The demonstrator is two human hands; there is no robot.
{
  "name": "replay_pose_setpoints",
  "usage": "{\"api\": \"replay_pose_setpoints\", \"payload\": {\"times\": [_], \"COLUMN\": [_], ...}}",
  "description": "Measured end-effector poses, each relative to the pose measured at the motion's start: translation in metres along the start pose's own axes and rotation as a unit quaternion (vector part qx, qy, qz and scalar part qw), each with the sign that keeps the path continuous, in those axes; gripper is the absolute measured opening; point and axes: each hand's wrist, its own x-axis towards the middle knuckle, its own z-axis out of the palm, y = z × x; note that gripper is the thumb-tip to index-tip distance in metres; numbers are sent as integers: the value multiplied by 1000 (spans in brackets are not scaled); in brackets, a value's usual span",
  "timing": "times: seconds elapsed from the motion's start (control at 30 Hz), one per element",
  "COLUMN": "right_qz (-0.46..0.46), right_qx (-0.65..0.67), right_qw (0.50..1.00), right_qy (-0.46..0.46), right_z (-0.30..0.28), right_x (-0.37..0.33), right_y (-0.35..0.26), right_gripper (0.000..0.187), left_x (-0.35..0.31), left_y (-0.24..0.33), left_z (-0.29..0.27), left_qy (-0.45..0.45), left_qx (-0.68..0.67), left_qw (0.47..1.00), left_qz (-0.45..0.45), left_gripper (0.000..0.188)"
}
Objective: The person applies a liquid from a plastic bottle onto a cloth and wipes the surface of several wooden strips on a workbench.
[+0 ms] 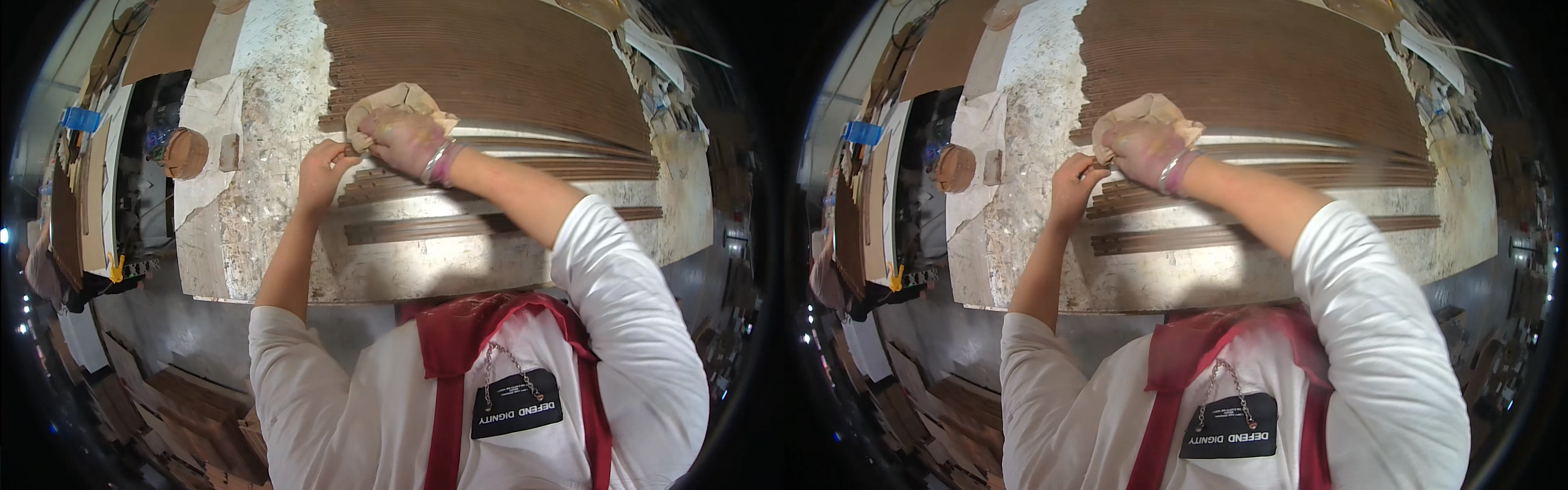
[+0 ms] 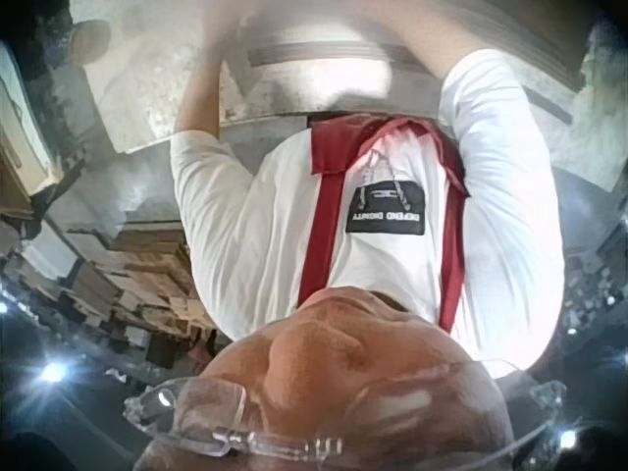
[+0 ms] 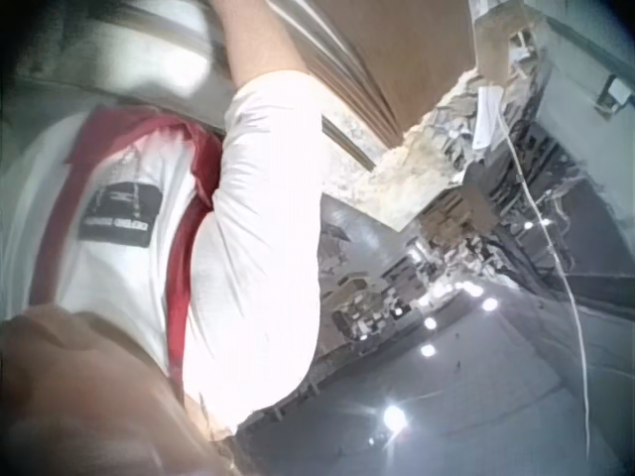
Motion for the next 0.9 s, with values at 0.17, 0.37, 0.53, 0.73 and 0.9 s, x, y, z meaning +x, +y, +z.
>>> {"api": "replay_pose_setpoints", "payload": {"times": [0.17,0.37,0.53,0.73,0.9], "right_qz": [68,339,320,275,23], "right_qx": [-44,321,365,432,153], "right_qw": [995,875,850,821,969], "right_qy": [56,124,206,252,190], "right_z": [-54,-147,-154,-146,-47], "right_x": [-87,-139,-138,-124,-74], "right_y": [85,152,144,114,50], "right_gripper": [23,48,56,39,16], "left_x": [-7,-5,-6,-5,-2], "left_y": [-4,-3,62,80,57], "left_z": [1,-27,-42,-11,6], "left_qy": [11,-46,-151,-214,-173], "left_qx": [9,-219,205,322,241], "left_qw": [1000,969,962,911,941], "left_qz": [-2,-101,101,145,162], "left_gripper": [22,49,111,106,91]}}
